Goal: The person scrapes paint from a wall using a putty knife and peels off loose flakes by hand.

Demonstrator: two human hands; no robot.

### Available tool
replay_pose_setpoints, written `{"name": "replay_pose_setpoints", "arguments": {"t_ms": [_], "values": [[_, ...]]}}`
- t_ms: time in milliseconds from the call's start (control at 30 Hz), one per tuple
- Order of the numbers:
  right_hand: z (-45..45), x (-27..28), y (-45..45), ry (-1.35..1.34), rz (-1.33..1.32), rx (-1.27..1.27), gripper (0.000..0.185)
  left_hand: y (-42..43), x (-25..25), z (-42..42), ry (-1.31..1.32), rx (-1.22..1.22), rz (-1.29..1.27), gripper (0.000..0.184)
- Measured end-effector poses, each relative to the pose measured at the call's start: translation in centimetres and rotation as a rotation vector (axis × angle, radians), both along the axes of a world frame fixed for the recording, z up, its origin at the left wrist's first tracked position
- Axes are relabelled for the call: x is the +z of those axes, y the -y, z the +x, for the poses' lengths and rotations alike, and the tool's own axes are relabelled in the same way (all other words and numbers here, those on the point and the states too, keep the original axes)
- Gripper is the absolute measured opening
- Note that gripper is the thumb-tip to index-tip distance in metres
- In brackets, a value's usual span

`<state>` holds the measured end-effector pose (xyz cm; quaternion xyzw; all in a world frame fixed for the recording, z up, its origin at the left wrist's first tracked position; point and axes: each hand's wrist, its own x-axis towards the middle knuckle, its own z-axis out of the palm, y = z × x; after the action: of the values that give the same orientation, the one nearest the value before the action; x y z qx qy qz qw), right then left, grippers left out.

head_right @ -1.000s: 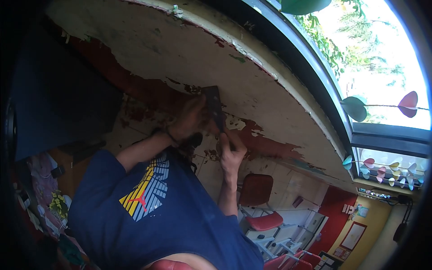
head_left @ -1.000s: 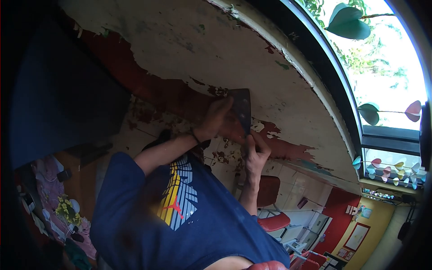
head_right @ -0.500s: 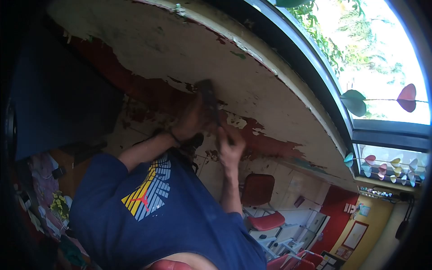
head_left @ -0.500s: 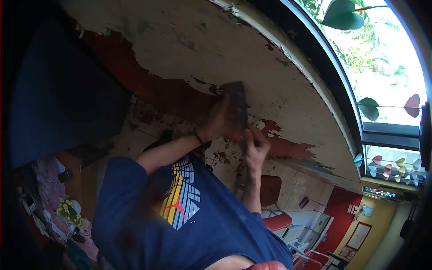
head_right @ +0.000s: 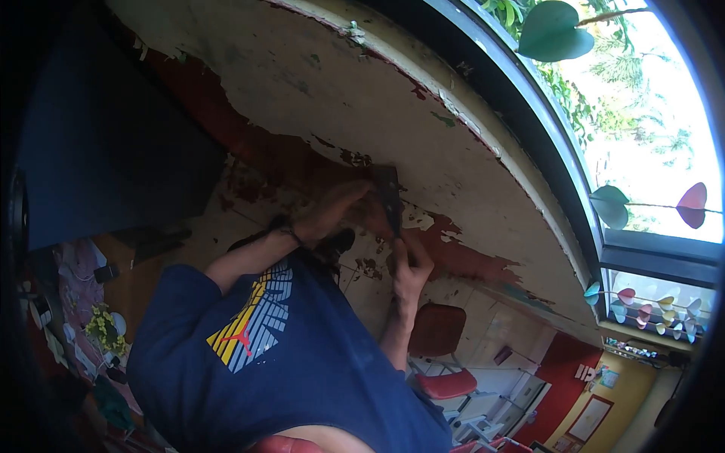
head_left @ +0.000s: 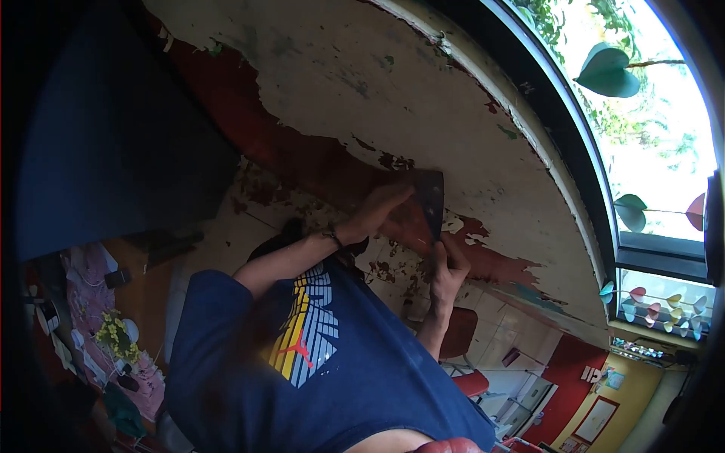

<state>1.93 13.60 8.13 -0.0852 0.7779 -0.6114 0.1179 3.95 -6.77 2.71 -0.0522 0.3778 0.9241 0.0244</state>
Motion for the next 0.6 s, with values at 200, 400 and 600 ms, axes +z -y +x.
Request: {"name": "replay_pose_setpoints", "arguments": {"t_ms": [200,400,600], "values": [[0.2,1.1,-1.6,0.008,-0.054,-0.119,0.021,1.3,-0.9,-1.0,0.061,0.061,-0.023,0.043],[-0.2,1.2,0.1,-0.057,-0.01,-0.042,0.026,0.9,-0.3,-1.0,0.1,0.108,-0.023,0.042],[-0.7,0.3,0.5,-0.05,-0.034,-0.026,0.023,0.1,-0.6,-0.2,0.088,0.041,-0.037,0.04]]}}
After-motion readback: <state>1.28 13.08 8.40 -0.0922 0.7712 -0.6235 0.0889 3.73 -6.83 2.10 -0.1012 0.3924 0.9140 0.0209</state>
